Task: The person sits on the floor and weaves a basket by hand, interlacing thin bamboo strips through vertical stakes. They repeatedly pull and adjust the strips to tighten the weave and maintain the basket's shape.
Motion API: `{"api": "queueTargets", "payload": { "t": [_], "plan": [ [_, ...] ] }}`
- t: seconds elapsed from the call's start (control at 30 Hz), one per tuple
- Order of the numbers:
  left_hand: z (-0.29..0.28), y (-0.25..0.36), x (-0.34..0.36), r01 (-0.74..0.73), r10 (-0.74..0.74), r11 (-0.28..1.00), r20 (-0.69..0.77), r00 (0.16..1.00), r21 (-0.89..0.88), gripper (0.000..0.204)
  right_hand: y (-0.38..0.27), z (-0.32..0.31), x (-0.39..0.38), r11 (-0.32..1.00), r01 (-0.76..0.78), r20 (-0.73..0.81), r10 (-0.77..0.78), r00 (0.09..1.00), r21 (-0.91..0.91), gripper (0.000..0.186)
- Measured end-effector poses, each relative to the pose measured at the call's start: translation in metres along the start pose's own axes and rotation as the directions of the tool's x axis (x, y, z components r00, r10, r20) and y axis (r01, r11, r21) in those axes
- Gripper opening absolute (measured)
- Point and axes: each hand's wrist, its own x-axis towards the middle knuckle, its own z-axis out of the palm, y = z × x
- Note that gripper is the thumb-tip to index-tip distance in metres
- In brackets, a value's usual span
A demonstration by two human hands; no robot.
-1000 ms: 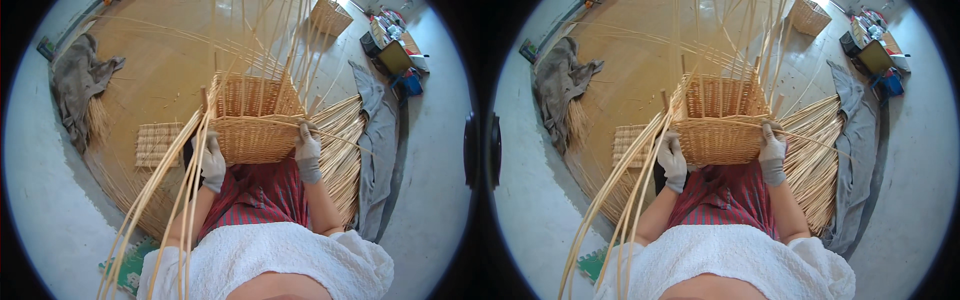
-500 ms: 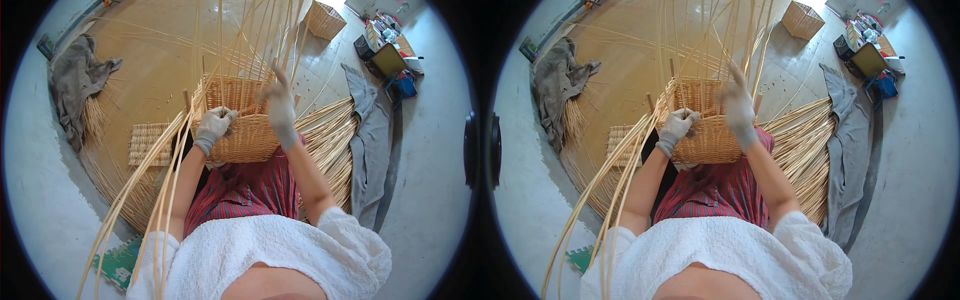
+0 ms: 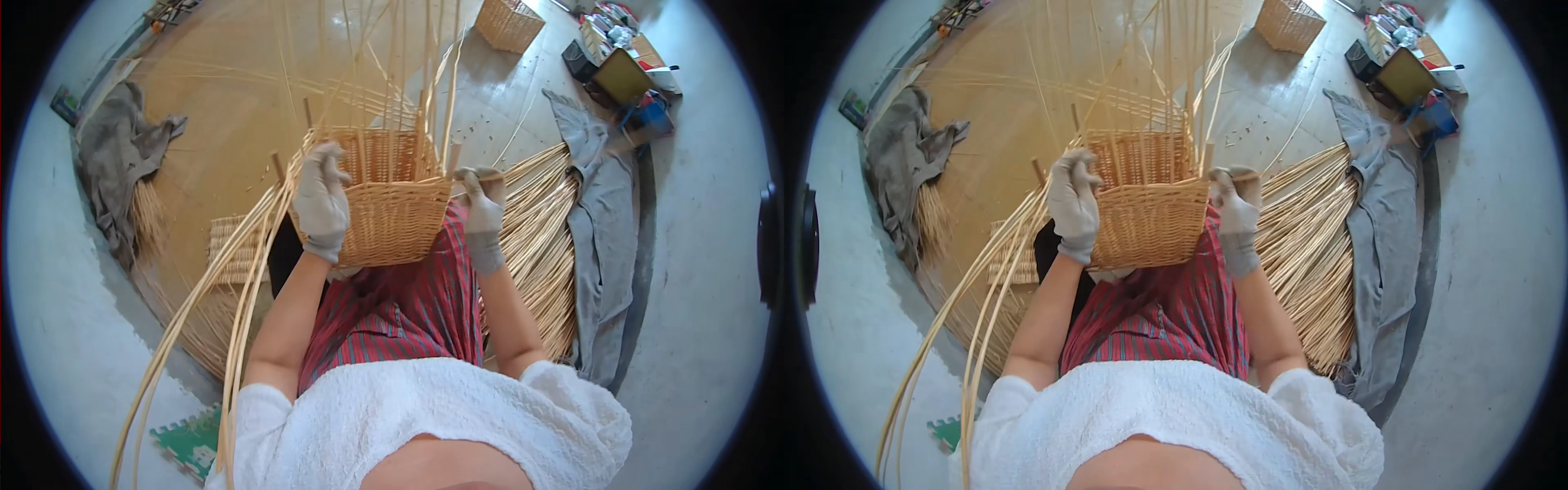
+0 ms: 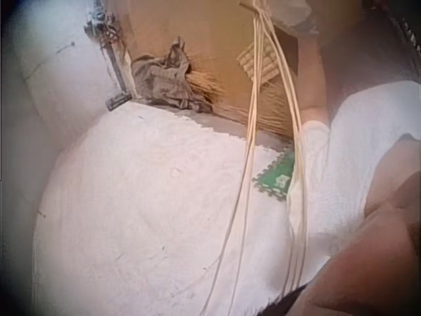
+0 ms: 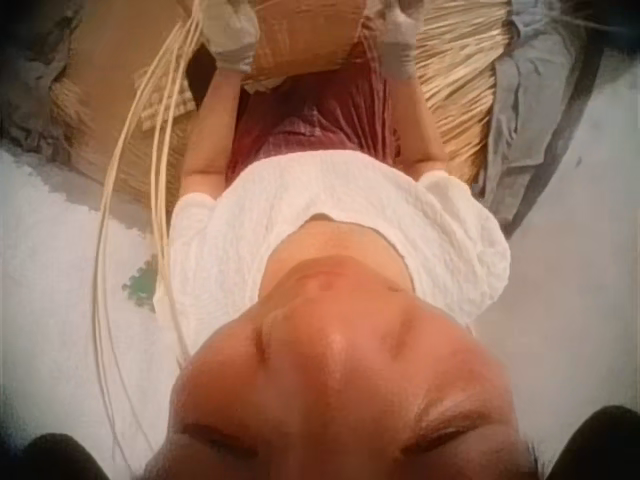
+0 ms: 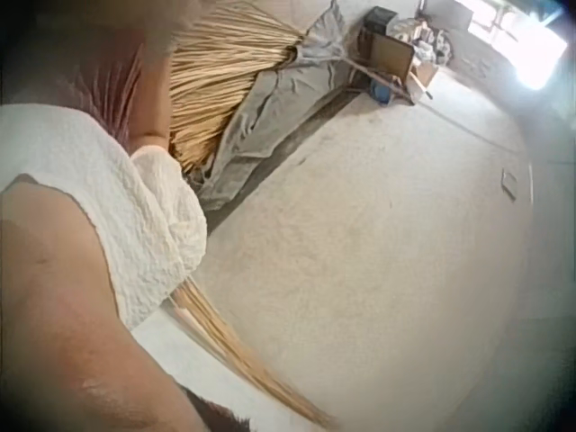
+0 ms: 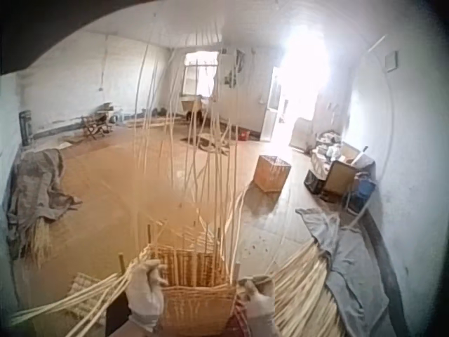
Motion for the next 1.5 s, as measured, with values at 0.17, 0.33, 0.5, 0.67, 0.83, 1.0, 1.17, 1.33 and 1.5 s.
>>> {"api": "queueTargets", "payload": {
  "t": [0.17,0.33,0.5,0.67,0.83,1.0,1.17,1.33,1.5],
  "plan": [
    [0.039,0.010,0.004,0.491,-0.660,0.751,0.502,0.558,0.442,0.033,0.025,-0.021,0.023,0.960,0.279,0.074,-0.277,0.958,-0.020,0.017],
    [0.066,-0.008,-0.012,0.436,-0.592,0.783,0.319,0.740,0.443,0.035,-0.037,0.077,0.075,0.660,0.640,0.445,-0.472,0.761,-0.394,0.058],
    [0.068,-0.009,-0.009,0.445,-0.599,0.786,0.347,0.721,0.430,0.030,0.043,-0.038,0.036,0.898,0.349,0.093,-0.385,0.918,0.267,0.031],
    [0.035,-0.008,-0.023,0.419,-0.470,0.879,0.268,0.841,0.228,0.018,0.001,-0.017,-0.013,0.993,-0.113,-0.166,0.119,0.979,0.042,0.029],
    [-0.048,-0.025,-0.092,0.218,-0.231,0.923,0.002,0.973,0.318,0.025,0.031,-0.024,-0.077,0.832,-0.298,0.190,0.424,0.885,-0.469,0.029],
    [-0.102,-0.031,-0.092,0.083,-0.159,0.625,0.022,0.987,0.776,0.056,0.033,0.090,-0.084,0.957,0.093,0.444,0.040,0.895,-0.273,0.028],
    [-0.139,-0.025,-0.058,0.131,-0.197,0.705,0.015,0.980,0.697,0.068,0.102,0.260,0.000,0.898,0.121,0.371,0.050,0.927,-0.424,0.104],
    [-0.117,-0.056,-0.075,0.153,-0.320,0.656,0.089,0.943,0.739,0.054,0.151,0.243,0.049,0.978,-0.099,0.157,0.129,0.979,-0.183,0.124],
    [-0.136,-0.058,-0.078,0.129,-0.312,0.627,0.096,0.945,0.768,0.049,0.140,0.267,0.023,0.971,-0.012,-0.015,0.009,1.000,-0.240,0.100]
  ]
}}
